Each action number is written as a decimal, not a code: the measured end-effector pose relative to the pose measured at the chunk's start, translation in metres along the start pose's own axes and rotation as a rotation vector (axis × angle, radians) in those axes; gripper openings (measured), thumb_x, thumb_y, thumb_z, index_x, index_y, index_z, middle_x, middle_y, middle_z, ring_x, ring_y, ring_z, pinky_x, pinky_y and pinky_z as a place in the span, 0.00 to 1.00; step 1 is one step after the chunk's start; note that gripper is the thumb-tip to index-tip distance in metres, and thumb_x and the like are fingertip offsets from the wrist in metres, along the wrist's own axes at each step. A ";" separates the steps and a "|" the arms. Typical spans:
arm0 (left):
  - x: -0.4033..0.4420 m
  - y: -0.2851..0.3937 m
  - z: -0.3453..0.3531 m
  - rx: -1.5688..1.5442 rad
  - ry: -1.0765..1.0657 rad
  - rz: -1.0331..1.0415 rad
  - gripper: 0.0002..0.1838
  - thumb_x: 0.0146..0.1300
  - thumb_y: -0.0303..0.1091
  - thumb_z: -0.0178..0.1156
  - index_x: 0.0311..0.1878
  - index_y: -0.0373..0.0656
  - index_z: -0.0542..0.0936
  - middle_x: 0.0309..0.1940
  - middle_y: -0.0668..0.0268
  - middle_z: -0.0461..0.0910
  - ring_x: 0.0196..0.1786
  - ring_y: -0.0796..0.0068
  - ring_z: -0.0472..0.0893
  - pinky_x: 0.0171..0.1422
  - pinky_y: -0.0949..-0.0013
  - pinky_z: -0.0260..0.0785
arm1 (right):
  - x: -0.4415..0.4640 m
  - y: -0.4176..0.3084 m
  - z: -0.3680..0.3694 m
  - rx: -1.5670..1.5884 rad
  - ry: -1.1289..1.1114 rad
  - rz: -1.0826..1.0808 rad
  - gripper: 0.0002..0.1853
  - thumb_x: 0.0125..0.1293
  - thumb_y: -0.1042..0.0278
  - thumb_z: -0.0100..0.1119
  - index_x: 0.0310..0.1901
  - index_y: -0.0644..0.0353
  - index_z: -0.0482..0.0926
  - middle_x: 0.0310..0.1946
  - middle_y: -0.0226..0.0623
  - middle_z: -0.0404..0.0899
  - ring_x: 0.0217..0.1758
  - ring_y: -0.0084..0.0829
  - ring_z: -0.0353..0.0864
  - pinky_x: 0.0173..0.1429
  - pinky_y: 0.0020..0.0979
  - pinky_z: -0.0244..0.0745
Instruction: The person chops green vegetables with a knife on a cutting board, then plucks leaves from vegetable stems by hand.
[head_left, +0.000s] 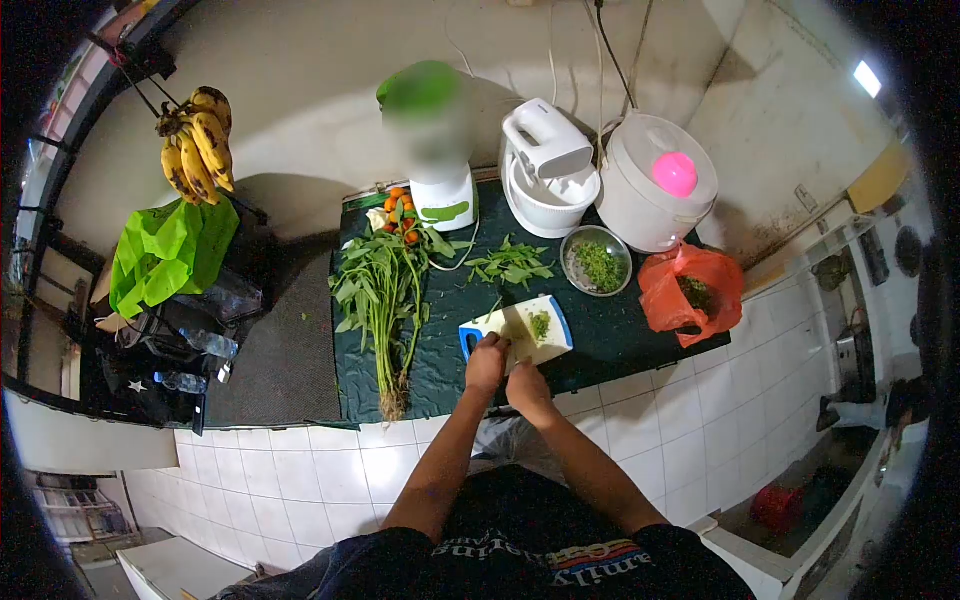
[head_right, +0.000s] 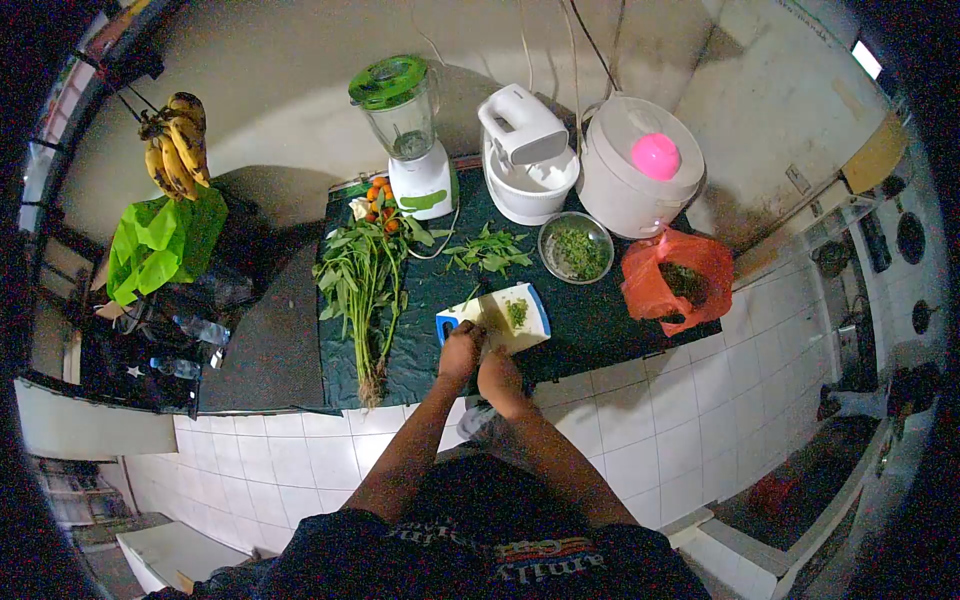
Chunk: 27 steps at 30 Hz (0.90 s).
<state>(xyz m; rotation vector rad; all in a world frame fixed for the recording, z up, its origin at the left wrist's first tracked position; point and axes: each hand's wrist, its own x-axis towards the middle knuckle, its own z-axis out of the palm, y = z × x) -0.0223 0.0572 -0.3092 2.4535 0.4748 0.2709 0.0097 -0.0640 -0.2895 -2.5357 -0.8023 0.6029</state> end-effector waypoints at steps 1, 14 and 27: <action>-0.001 0.003 -0.002 0.033 -0.028 -0.006 0.12 0.60 0.30 0.57 0.46 0.43 0.83 0.43 0.56 0.79 0.47 0.52 0.81 0.49 0.55 0.77 | 0.004 0.007 0.011 0.036 -0.060 0.022 0.26 0.64 0.74 0.49 0.58 0.87 0.61 0.38 0.67 0.81 0.42 0.59 0.84 0.46 0.49 0.81; -0.001 -0.002 0.004 -0.016 0.028 -0.068 0.11 0.60 0.30 0.57 0.45 0.42 0.82 0.39 0.53 0.79 0.43 0.48 0.82 0.44 0.52 0.78 | -0.002 -0.011 -0.022 0.059 -0.113 -0.025 0.21 0.64 0.72 0.49 0.52 0.84 0.66 0.37 0.67 0.81 0.43 0.62 0.83 0.48 0.51 0.80; -0.005 -0.010 0.009 -0.061 0.037 0.012 0.09 0.62 0.32 0.58 0.41 0.40 0.83 0.39 0.51 0.81 0.43 0.47 0.81 0.49 0.51 0.77 | 0.002 -0.005 -0.007 0.187 -0.045 0.080 0.20 0.63 0.74 0.49 0.50 0.87 0.67 0.34 0.67 0.81 0.39 0.61 0.84 0.44 0.51 0.80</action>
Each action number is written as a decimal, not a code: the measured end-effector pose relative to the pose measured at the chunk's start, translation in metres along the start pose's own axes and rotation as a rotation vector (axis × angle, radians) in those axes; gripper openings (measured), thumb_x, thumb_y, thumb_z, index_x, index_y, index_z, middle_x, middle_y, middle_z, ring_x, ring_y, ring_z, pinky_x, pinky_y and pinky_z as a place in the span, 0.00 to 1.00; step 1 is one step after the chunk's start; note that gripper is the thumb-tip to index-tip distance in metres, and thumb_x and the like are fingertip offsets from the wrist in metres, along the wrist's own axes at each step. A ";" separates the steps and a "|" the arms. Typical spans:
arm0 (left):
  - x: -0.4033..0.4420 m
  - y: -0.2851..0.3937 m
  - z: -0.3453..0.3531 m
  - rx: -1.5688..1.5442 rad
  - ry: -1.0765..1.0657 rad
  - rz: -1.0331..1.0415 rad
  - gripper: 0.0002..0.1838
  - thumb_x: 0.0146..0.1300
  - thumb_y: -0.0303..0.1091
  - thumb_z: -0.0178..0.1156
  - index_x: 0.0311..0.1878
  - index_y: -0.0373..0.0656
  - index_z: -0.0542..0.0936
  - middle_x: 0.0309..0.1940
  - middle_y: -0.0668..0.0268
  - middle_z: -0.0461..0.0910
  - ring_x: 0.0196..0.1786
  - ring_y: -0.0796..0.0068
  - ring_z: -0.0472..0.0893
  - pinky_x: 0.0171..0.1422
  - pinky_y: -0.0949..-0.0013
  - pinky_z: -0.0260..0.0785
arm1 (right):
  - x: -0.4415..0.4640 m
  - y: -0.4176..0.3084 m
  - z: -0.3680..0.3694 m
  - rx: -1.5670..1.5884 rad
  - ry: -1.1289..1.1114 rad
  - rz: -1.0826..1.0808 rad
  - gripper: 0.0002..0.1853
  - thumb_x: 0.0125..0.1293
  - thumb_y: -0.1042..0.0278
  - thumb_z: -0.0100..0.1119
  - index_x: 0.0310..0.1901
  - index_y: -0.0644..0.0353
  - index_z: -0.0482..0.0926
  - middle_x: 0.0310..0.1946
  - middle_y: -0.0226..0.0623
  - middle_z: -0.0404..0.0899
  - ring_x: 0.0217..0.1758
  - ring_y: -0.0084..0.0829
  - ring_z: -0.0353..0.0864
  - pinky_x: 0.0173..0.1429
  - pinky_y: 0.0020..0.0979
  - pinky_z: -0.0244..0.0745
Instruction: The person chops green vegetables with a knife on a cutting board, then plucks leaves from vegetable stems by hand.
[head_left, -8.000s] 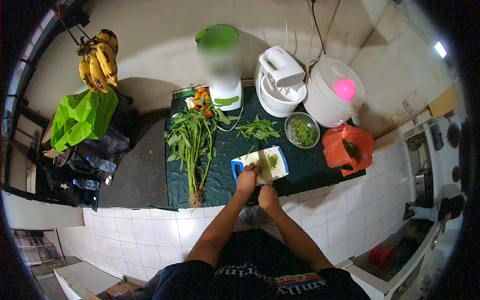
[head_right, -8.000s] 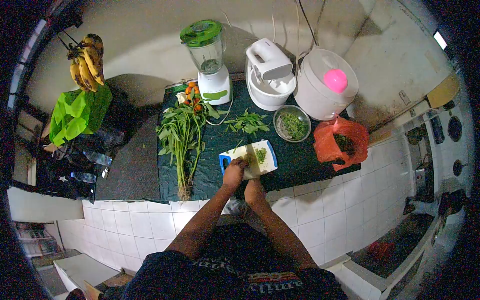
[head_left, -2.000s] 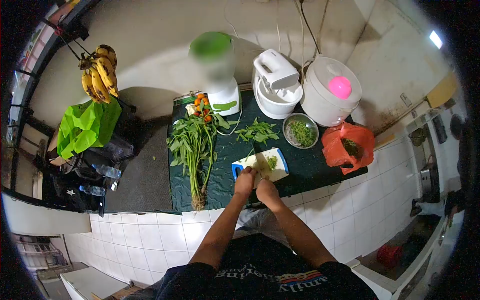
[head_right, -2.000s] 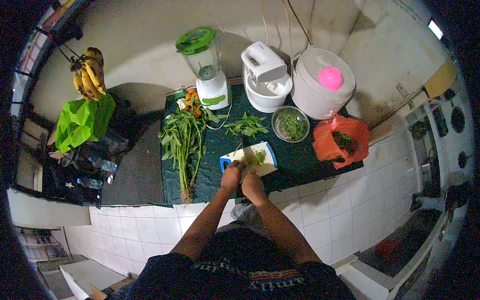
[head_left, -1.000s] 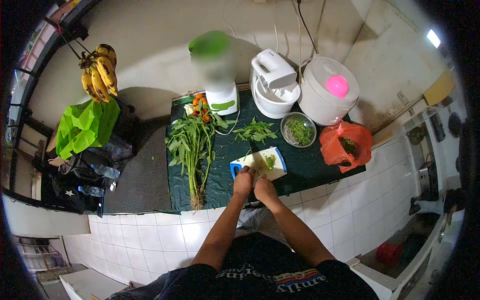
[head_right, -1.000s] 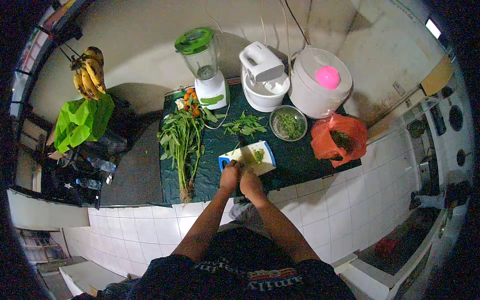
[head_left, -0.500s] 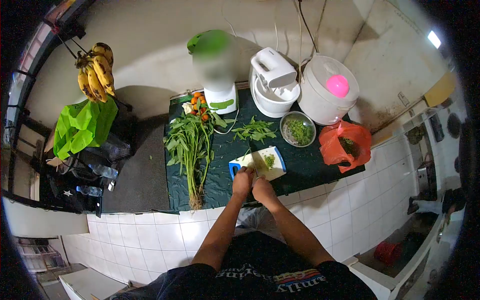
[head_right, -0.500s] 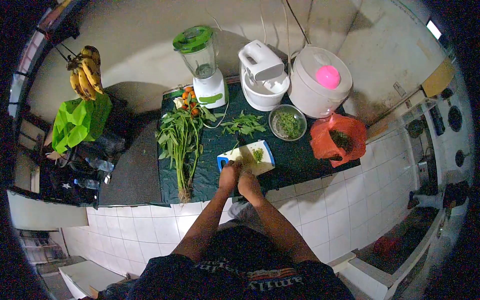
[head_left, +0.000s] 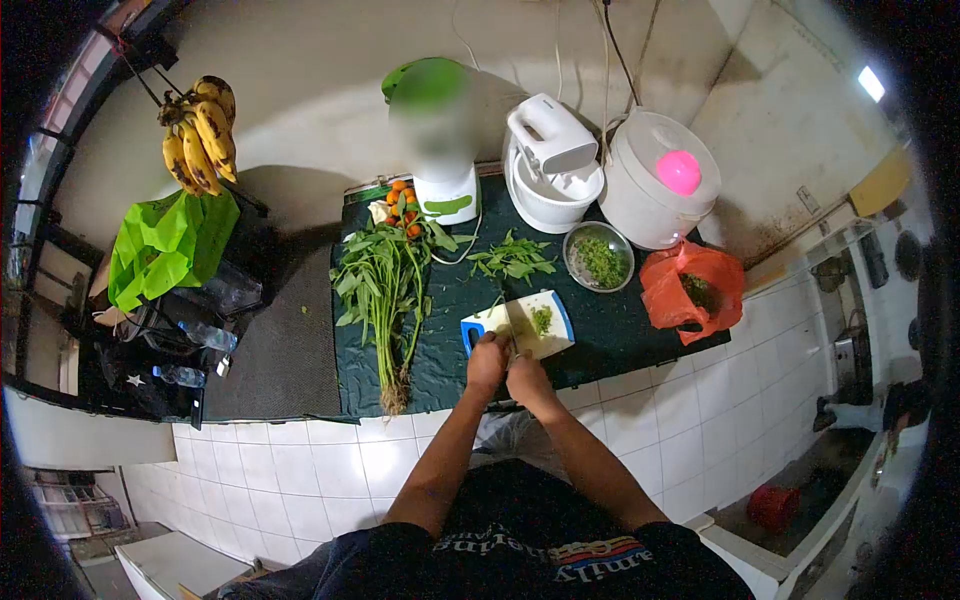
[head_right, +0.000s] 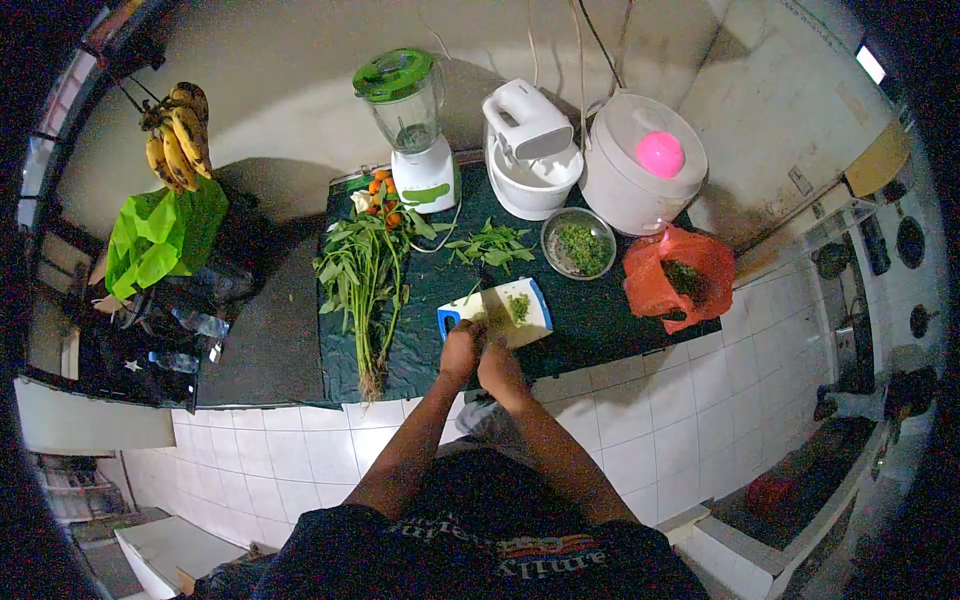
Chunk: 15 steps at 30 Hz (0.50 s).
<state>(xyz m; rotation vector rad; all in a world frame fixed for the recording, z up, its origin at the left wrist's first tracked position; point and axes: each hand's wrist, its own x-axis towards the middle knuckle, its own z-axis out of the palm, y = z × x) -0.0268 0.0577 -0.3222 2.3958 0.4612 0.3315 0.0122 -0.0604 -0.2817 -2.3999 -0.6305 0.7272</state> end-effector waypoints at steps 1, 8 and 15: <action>0.001 0.000 0.000 0.002 -0.004 -0.024 0.09 0.62 0.32 0.58 0.41 0.39 0.83 0.39 0.50 0.81 0.43 0.47 0.81 0.49 0.51 0.77 | 0.000 0.013 0.016 -0.082 0.000 -0.080 0.20 0.64 0.74 0.49 0.50 0.87 0.68 0.34 0.67 0.81 0.39 0.60 0.84 0.43 0.51 0.81; 0.003 0.020 -0.014 -0.060 -0.017 -0.184 0.10 0.61 0.33 0.60 0.41 0.39 0.83 0.38 0.48 0.80 0.42 0.45 0.81 0.48 0.49 0.76 | 0.008 0.007 0.023 -0.084 0.072 -0.035 0.19 0.64 0.73 0.49 0.49 0.86 0.69 0.33 0.66 0.81 0.40 0.60 0.84 0.45 0.49 0.82; -0.002 0.007 -0.009 -0.049 0.041 -0.084 0.09 0.59 0.32 0.61 0.40 0.39 0.83 0.41 0.52 0.79 0.45 0.48 0.80 0.50 0.52 0.76 | -0.005 -0.002 0.007 -0.111 0.055 0.001 0.20 0.65 0.71 0.48 0.49 0.86 0.69 0.34 0.65 0.82 0.40 0.60 0.84 0.46 0.51 0.81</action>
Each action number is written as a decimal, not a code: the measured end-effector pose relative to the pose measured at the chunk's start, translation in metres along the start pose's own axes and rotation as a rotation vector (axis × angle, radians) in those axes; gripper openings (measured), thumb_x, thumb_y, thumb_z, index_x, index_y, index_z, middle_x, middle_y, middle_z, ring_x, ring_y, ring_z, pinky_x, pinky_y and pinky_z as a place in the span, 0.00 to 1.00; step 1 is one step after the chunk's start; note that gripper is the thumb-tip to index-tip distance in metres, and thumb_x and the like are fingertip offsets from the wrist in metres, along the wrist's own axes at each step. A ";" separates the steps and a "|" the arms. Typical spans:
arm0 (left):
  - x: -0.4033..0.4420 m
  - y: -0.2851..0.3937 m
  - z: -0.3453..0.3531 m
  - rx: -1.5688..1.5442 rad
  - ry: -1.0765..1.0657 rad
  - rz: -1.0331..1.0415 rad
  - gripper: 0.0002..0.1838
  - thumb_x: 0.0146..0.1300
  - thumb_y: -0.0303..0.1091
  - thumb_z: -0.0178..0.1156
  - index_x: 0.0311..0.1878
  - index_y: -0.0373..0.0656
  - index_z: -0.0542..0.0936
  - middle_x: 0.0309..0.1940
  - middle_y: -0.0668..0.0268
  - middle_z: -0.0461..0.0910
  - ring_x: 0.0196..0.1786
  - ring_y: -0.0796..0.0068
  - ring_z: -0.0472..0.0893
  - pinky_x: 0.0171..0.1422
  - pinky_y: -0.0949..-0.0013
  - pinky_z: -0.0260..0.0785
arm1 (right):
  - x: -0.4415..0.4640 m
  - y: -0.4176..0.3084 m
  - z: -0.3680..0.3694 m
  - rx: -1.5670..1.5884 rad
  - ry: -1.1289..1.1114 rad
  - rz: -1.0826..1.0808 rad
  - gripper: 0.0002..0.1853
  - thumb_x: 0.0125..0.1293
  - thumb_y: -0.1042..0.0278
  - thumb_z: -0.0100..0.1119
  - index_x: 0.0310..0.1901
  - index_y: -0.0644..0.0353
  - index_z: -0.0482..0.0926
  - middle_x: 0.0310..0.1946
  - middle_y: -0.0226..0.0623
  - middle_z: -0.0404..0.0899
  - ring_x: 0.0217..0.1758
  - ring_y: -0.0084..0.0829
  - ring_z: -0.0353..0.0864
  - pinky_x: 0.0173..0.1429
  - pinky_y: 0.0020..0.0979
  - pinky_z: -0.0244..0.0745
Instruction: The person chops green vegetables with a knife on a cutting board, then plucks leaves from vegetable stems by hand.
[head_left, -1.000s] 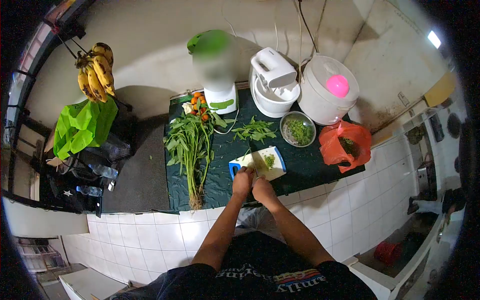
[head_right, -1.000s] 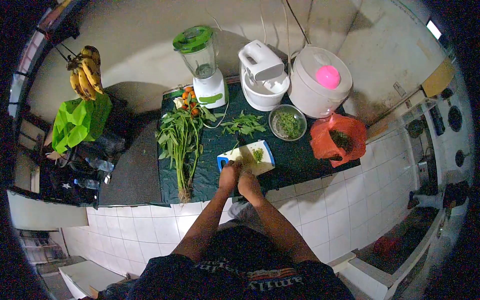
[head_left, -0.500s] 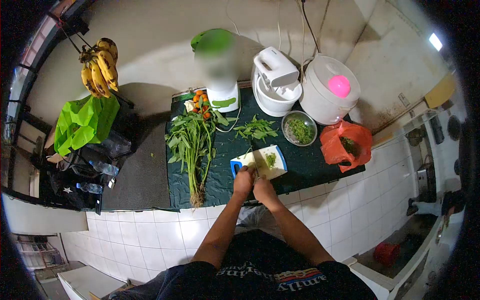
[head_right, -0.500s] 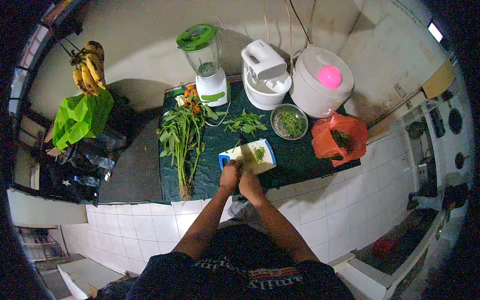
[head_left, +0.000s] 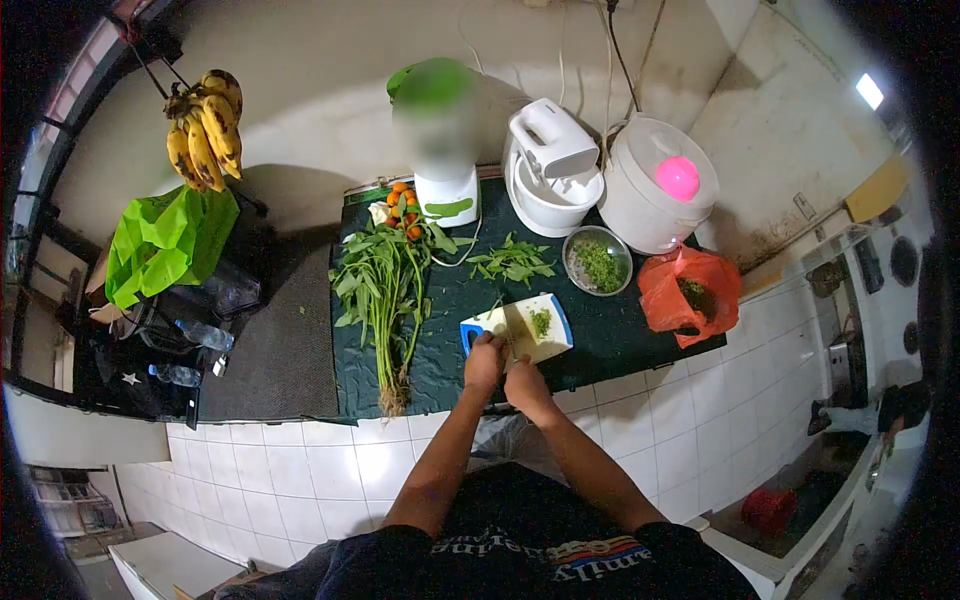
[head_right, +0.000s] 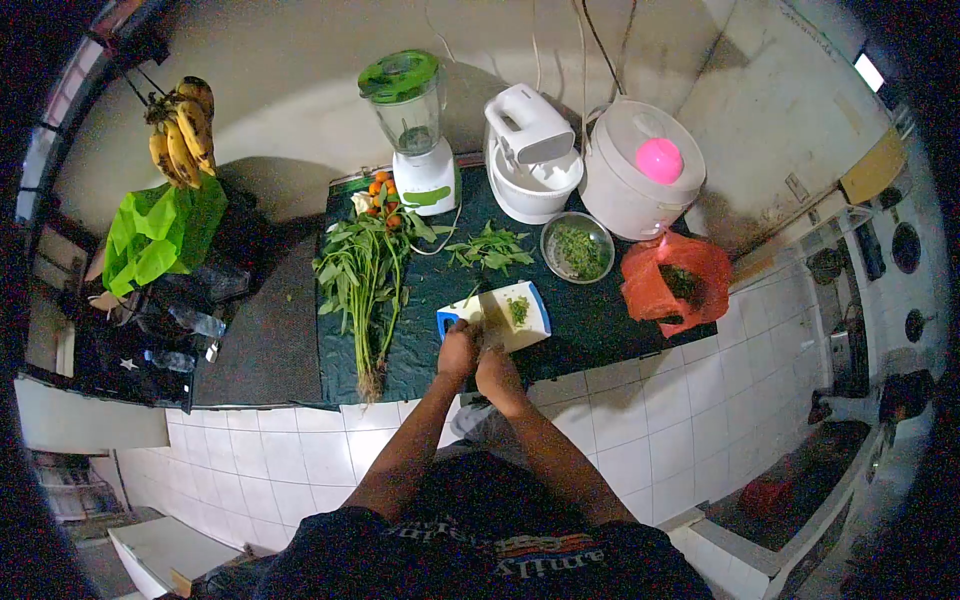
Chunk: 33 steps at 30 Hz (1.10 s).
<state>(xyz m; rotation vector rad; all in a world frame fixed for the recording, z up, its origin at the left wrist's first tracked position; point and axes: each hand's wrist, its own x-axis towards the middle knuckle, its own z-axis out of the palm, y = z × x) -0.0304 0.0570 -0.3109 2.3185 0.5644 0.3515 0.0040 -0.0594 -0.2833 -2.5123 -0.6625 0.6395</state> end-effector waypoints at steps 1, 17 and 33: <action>-0.001 -0.001 0.001 0.068 -0.018 0.039 0.09 0.58 0.32 0.61 0.40 0.40 0.83 0.42 0.54 0.79 0.47 0.50 0.79 0.50 0.53 0.76 | -0.006 0.003 0.001 -0.012 -0.023 -0.042 0.20 0.66 0.70 0.48 0.49 0.86 0.69 0.34 0.65 0.82 0.40 0.60 0.84 0.46 0.51 0.80; -0.022 -0.001 -0.008 0.187 0.019 0.146 0.11 0.60 0.36 0.61 0.44 0.47 0.84 0.45 0.63 0.77 0.52 0.55 0.75 0.50 0.56 0.77 | -0.012 0.006 0.008 0.003 -0.009 -0.048 0.14 0.63 0.74 0.48 0.45 0.77 0.74 0.37 0.66 0.80 0.42 0.61 0.83 0.47 0.54 0.79; -0.028 0.001 -0.008 0.119 0.149 0.136 0.08 0.60 0.33 0.62 0.40 0.46 0.86 0.41 0.61 0.77 0.46 0.55 0.75 0.50 0.57 0.73 | 0.000 0.011 0.021 0.001 -0.036 0.005 0.13 0.68 0.69 0.47 0.39 0.71 0.80 0.38 0.63 0.82 0.42 0.61 0.83 0.48 0.54 0.78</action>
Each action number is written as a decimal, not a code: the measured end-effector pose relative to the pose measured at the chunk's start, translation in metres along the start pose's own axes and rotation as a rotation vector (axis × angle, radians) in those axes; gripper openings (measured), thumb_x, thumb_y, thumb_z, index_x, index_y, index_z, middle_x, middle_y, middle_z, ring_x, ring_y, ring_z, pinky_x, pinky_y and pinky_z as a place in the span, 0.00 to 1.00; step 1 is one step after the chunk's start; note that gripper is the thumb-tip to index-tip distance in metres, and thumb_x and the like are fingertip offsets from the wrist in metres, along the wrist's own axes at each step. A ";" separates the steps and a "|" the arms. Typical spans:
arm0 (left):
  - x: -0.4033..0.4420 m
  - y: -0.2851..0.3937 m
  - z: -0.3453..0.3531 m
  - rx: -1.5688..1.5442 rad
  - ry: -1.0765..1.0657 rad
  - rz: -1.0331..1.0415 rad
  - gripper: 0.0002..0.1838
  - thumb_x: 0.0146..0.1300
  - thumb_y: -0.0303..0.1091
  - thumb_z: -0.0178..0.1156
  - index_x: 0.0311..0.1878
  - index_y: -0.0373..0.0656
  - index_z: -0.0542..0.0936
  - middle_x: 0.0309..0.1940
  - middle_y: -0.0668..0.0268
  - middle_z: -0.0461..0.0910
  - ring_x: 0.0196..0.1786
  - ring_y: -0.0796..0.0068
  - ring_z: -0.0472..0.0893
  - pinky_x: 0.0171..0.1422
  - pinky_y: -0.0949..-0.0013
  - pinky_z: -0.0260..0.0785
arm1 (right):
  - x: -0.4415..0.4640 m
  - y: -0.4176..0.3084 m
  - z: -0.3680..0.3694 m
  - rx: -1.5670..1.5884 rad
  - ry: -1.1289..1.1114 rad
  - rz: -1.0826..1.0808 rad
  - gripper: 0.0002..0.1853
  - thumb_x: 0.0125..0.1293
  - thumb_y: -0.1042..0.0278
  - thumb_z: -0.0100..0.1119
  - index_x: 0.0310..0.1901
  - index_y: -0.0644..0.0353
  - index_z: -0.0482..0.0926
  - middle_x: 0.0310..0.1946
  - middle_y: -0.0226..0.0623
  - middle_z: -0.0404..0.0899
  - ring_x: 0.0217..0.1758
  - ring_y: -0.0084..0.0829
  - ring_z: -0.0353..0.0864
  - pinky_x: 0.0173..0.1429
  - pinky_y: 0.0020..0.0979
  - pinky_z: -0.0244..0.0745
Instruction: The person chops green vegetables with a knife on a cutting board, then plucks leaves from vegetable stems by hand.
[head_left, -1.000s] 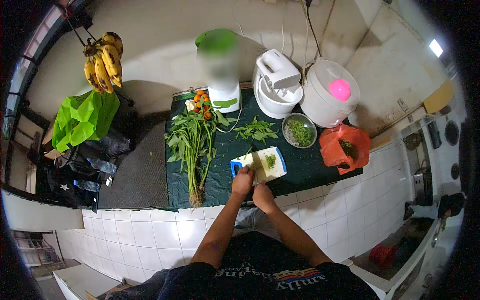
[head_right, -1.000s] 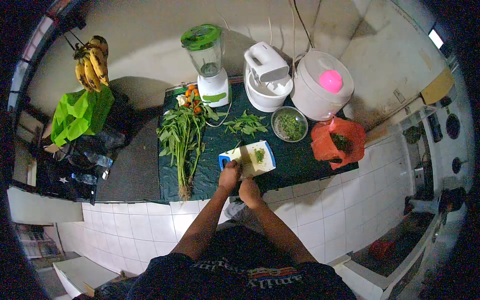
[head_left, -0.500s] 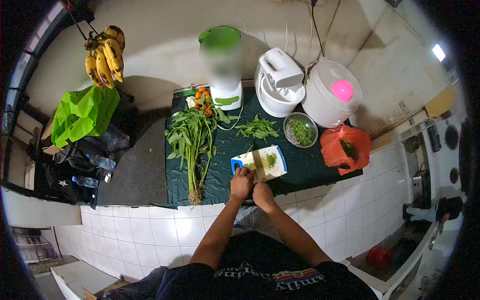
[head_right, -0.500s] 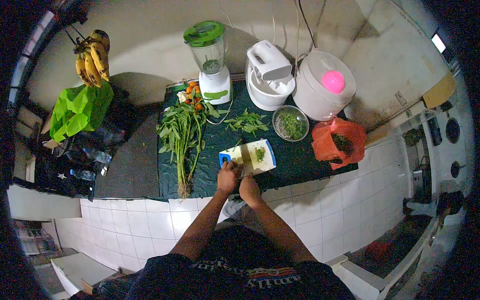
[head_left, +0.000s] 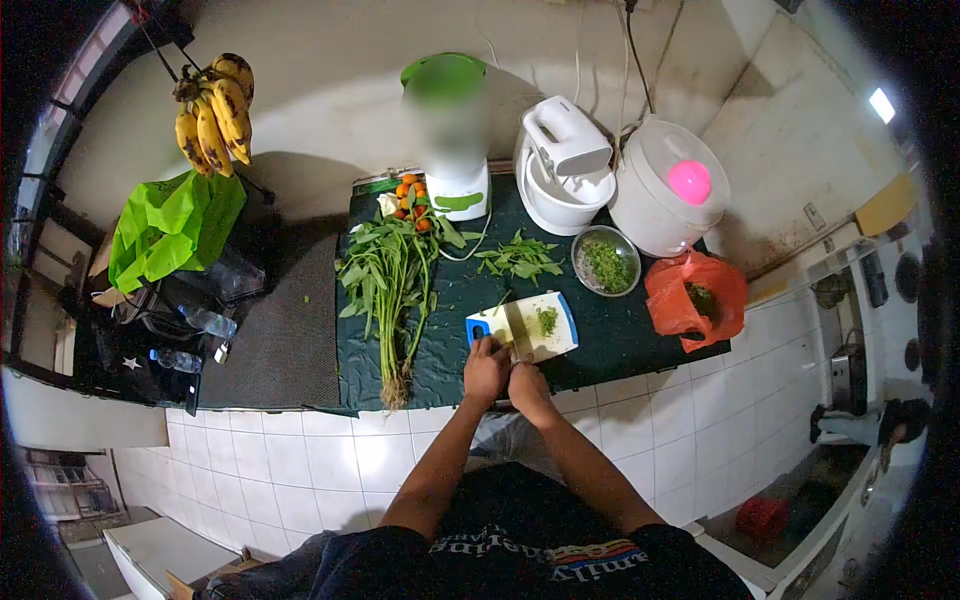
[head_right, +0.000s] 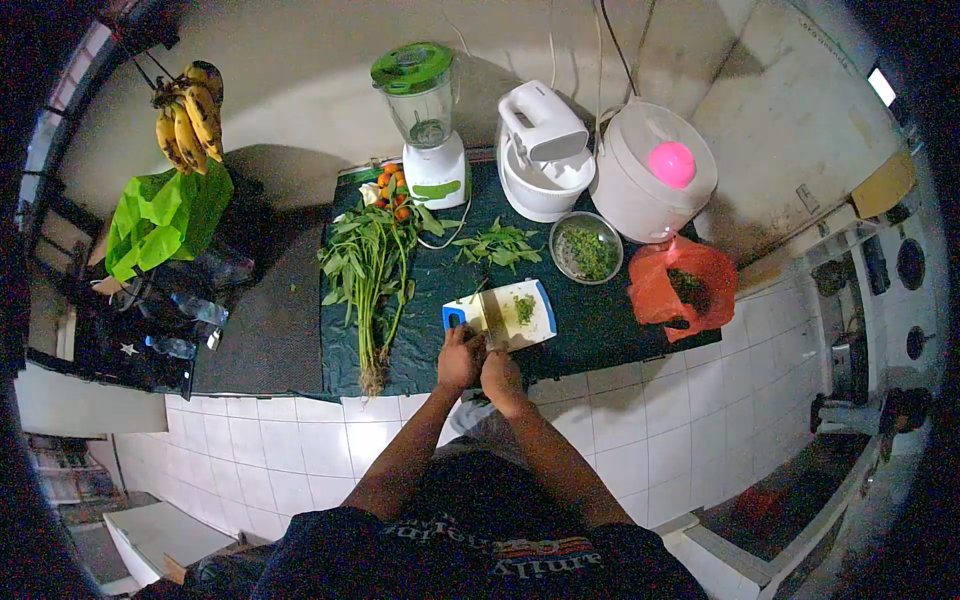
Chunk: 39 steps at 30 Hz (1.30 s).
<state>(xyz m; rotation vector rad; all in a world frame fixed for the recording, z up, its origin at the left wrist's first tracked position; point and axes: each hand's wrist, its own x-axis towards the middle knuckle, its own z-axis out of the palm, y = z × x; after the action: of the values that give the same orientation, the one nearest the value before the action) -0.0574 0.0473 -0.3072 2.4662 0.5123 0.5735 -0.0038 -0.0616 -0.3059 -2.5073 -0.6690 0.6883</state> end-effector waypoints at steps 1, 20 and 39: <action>0.000 0.000 0.000 -0.024 -0.013 0.001 0.08 0.60 0.33 0.62 0.41 0.45 0.86 0.41 0.61 0.77 0.46 0.55 0.75 0.50 0.57 0.73 | 0.003 -0.006 -0.007 0.012 0.017 0.024 0.13 0.66 0.71 0.48 0.41 0.72 0.79 0.37 0.64 0.82 0.42 0.60 0.83 0.47 0.54 0.79; -0.007 -0.009 0.002 -0.127 -0.016 0.055 0.16 0.61 0.30 0.62 0.53 0.44 0.84 0.45 0.59 0.76 0.50 0.53 0.73 0.56 0.56 0.69 | 0.020 0.010 -0.003 -0.066 -0.031 -0.057 0.16 0.68 0.70 0.46 0.49 0.75 0.73 0.35 0.62 0.83 0.42 0.60 0.84 0.46 0.54 0.80; 0.032 -0.002 -0.008 -0.045 -0.101 -0.290 0.16 0.63 0.34 0.57 0.53 0.43 0.81 0.46 0.58 0.79 0.52 0.52 0.78 0.54 0.54 0.74 | -0.022 0.023 -0.014 -0.111 0.058 -0.055 0.22 0.75 0.64 0.46 0.57 0.79 0.62 0.29 0.58 0.81 0.36 0.56 0.83 0.40 0.50 0.79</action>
<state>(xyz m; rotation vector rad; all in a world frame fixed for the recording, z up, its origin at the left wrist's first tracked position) -0.0346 0.0676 -0.2934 2.3079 0.7896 0.3366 -0.0053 -0.0958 -0.2998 -2.5882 -0.7715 0.5704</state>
